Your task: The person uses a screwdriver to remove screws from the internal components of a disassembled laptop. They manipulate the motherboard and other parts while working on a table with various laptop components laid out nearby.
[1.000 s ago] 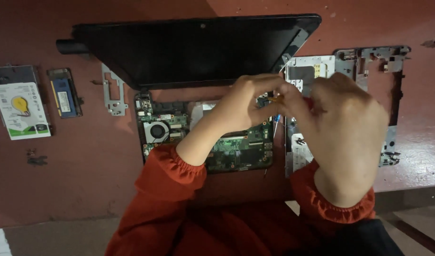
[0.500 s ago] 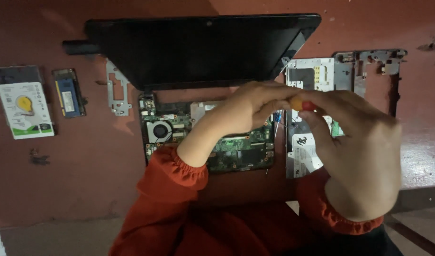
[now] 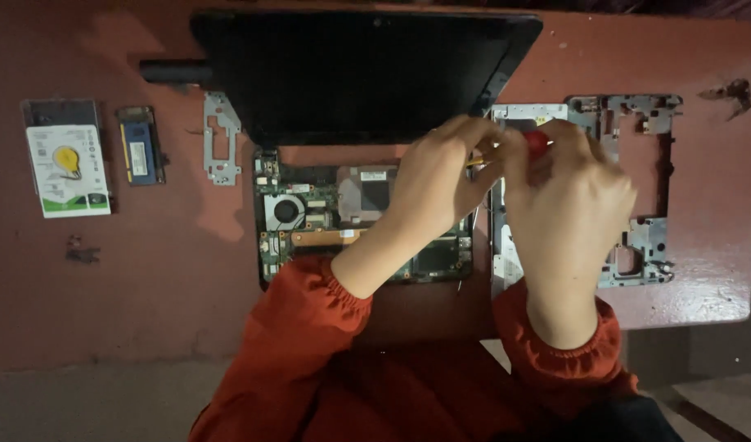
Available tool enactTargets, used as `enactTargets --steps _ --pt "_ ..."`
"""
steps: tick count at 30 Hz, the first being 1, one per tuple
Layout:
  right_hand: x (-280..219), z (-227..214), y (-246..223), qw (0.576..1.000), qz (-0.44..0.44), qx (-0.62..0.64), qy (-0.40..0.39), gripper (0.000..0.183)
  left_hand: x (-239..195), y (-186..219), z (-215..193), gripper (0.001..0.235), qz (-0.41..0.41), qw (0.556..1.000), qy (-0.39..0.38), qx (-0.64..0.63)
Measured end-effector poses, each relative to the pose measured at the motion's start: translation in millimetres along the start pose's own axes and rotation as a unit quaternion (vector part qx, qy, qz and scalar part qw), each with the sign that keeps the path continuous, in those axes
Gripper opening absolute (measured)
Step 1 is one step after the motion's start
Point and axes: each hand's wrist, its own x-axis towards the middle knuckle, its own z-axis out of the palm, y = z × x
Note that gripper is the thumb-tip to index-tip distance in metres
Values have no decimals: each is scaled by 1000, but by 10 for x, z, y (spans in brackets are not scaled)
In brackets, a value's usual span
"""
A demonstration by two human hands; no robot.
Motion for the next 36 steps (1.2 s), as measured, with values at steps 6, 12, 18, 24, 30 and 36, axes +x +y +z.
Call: enactTargets --steps 6,12,18,24,30,36 --pt "-62 100 -39 998 23 -59 20 33 -45 -104 187 11 42 995 63 65" --pt "-51 244 -34 990 17 -123 69 39 -52 -119 195 11 45 986 125 105" --pt "-156 243 -70 997 19 72 24 21 -567 87 -274 61 46 985 0 168" --pt "-263 -62 65 981 -32 174 83 12 -1340 184 -1349 25 -88 971 84 207" --pt "-373 -164 -307 944 6 300 137 24 -2270 -438 -2111 22 -151 858 288 398" --pt "-444 21 -660 948 61 311 31 41 -2603 -717 -2448 20 -234 792 354 439"
